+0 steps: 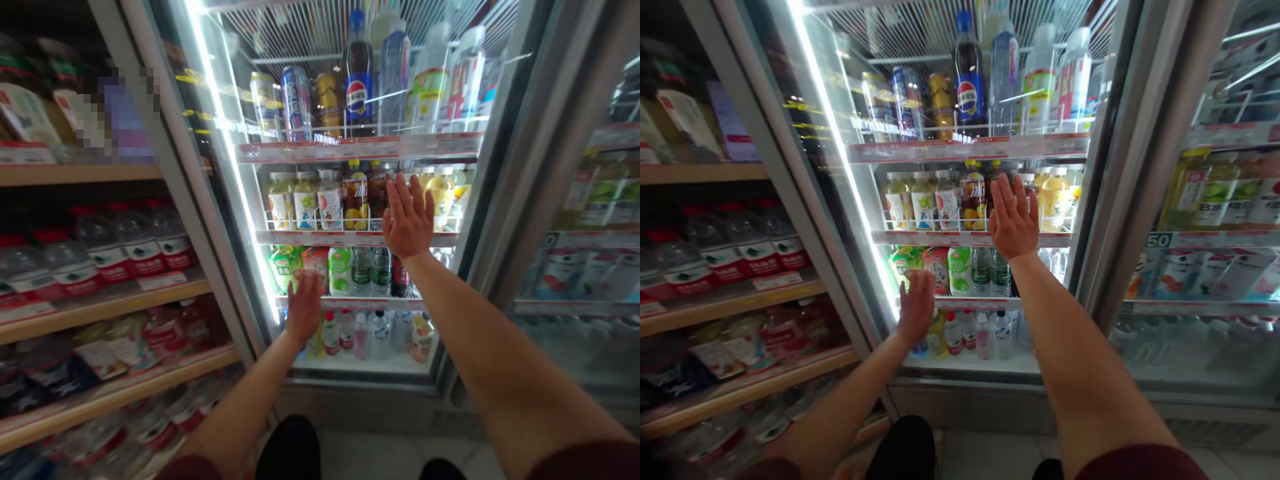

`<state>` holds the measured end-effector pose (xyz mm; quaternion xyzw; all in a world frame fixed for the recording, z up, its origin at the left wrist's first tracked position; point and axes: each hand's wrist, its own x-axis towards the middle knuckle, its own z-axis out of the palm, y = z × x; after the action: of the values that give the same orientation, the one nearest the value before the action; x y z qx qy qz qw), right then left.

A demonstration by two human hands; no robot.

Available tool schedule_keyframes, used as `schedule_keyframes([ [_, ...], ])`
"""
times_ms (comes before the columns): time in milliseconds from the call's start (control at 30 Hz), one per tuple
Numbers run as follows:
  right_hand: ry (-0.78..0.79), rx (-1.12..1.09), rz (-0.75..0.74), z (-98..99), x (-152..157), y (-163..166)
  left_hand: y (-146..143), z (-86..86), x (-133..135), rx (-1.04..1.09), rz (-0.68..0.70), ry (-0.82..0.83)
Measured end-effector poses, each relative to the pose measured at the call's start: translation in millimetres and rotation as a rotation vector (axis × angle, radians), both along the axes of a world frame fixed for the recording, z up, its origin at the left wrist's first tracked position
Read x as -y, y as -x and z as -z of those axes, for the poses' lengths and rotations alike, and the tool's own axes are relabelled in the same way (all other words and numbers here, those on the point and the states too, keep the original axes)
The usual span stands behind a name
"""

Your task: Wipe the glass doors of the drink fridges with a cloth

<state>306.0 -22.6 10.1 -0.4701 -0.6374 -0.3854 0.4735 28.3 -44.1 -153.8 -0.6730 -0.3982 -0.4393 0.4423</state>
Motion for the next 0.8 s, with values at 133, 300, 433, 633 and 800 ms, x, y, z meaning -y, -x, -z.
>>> schedule_keyframes([
  [133,0.004,0.002,-0.005,-0.2,-0.8,-0.9,-2.5,24.5,1.9,-0.376,0.124,0.065],
  [300,0.017,0.007,0.014,-0.7,1.0,-0.8,28.5,-121.7,-35.0,0.003,-0.013,-0.004],
  [433,0.012,0.002,0.015,-1.5,2.5,0.4,16.2,-142.8,-39.8,0.293,-0.111,0.002],
  [633,0.027,-0.004,0.015,-3.1,3.5,0.5,-9.1,-40.5,-23.2,-0.363,0.137,-0.021],
  [800,0.013,0.001,0.012,-1.1,1.9,-1.4,-3.4,-143.2,-32.4,-0.216,0.072,0.003],
])
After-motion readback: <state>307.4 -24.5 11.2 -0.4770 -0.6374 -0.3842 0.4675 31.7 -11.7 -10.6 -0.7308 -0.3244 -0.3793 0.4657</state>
